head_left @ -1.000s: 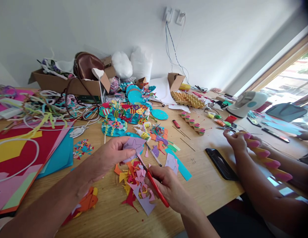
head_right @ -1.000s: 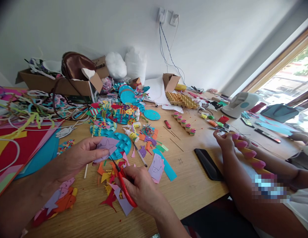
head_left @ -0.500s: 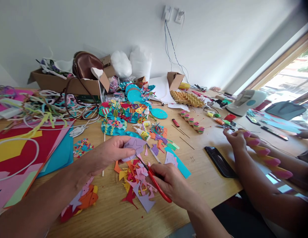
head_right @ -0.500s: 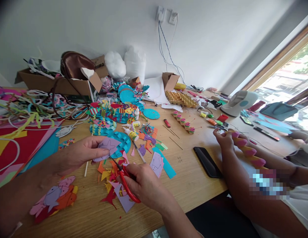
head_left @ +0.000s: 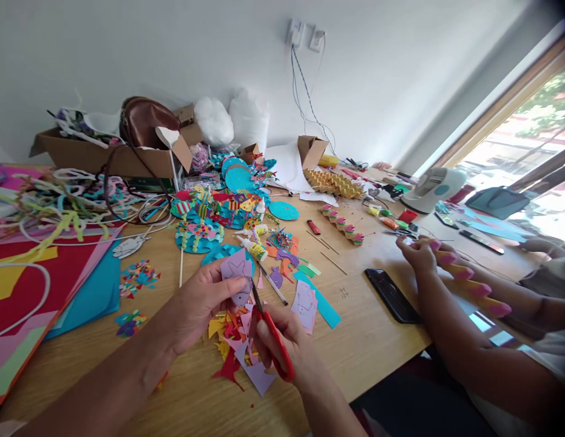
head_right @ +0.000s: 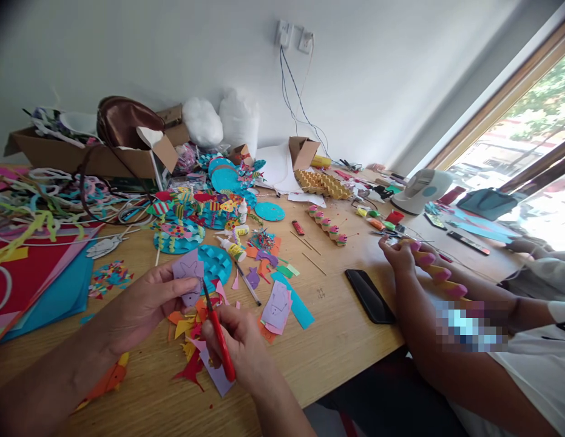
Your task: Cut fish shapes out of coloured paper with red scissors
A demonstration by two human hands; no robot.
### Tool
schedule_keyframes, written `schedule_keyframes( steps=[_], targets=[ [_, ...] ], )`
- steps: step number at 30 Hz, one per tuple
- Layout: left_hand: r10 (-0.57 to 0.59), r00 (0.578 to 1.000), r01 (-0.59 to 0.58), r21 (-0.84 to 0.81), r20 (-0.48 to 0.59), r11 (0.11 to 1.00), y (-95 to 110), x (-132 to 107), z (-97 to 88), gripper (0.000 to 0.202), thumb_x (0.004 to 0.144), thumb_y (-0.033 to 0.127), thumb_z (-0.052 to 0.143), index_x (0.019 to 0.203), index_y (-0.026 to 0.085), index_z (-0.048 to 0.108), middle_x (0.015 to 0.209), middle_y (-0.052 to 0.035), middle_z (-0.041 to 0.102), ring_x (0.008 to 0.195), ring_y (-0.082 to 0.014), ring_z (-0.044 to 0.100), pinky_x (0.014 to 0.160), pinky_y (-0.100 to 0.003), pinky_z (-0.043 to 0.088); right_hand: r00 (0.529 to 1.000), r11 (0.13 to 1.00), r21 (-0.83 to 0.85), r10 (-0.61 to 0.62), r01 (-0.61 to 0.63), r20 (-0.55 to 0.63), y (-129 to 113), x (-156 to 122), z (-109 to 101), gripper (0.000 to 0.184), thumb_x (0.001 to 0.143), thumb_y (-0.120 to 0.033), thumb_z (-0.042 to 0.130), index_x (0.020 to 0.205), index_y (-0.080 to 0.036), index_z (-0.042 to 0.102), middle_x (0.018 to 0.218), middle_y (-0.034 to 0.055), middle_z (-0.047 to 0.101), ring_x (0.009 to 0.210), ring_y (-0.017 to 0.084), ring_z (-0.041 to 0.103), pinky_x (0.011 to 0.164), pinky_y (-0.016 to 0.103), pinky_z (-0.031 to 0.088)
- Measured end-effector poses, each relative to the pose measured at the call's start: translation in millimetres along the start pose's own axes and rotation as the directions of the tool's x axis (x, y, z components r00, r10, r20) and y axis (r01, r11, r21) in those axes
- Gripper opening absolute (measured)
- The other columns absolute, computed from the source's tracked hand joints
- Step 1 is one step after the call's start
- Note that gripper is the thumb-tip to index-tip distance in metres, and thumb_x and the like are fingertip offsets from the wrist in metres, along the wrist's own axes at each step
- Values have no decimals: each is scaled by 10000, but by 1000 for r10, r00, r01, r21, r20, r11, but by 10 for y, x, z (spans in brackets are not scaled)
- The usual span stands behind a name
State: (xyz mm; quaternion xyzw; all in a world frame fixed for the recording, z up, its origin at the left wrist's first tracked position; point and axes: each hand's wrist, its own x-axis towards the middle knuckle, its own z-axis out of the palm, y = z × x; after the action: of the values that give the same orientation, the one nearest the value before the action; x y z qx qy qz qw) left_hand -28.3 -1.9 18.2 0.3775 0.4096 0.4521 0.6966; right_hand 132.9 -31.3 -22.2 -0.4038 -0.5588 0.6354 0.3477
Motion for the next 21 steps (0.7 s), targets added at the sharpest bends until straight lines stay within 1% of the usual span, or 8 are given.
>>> schedule_keyframes(
  steps=[3,7,11,15,18,21],
  targets=[
    [34,998,-35,-25,-45,999,-23,-8,64,151,645,258,748,711,174,640,590,48,584,523,-85,486,504,-201,412,999,997,64,-32,32,-5,61,7,41,549,741,-714,545,612,-189,451,416,-67,443,328,48,323,352,181,230],
    [56,994,-63,-70,-96,996,-42,-25,136,154,628,238,751,733,169,662,627,39,617,546,-89,507,533,-204,427,997,992,104,-72,72,1,134,18,41,554,760,-710,534,593,-191,434,404,-74,426,334,49,322,379,189,257],
    [52,995,-61,-102,-84,993,-72,-33,165,131,640,229,739,727,168,662,625,39,622,553,-93,520,550,-206,429,997,992,101,-80,79,-2,103,14,21,552,758,-708,542,605,-185,448,422,-67,439,352,50,330,389,187,253],
    [40,997,-45,-82,-62,996,-115,-29,161,147,658,254,730,751,176,647,642,34,633,565,-104,527,575,-225,441,999,994,101,-50,50,-2,48,9,13,555,734,-719,554,610,-187,453,425,-64,445,349,53,336,376,183,252],
    [28,997,-33,-72,-77,997,-128,-23,168,176,646,269,738,759,179,639,657,28,640,577,-110,536,573,-228,434,999,991,126,-42,44,-15,55,13,23,564,709,-727,571,600,-185,462,410,-68,441,336,50,322,369,186,242],
    [7,995,-16,-89,-100,996,-124,-23,197,204,627,280,748,768,181,637,664,27,641,604,-122,557,587,-236,437,998,989,132,-59,62,-28,96,18,35,572,713,-739,555,597,-186,463,393,-76,423,319,46,302,358,187,233]
  ],
)
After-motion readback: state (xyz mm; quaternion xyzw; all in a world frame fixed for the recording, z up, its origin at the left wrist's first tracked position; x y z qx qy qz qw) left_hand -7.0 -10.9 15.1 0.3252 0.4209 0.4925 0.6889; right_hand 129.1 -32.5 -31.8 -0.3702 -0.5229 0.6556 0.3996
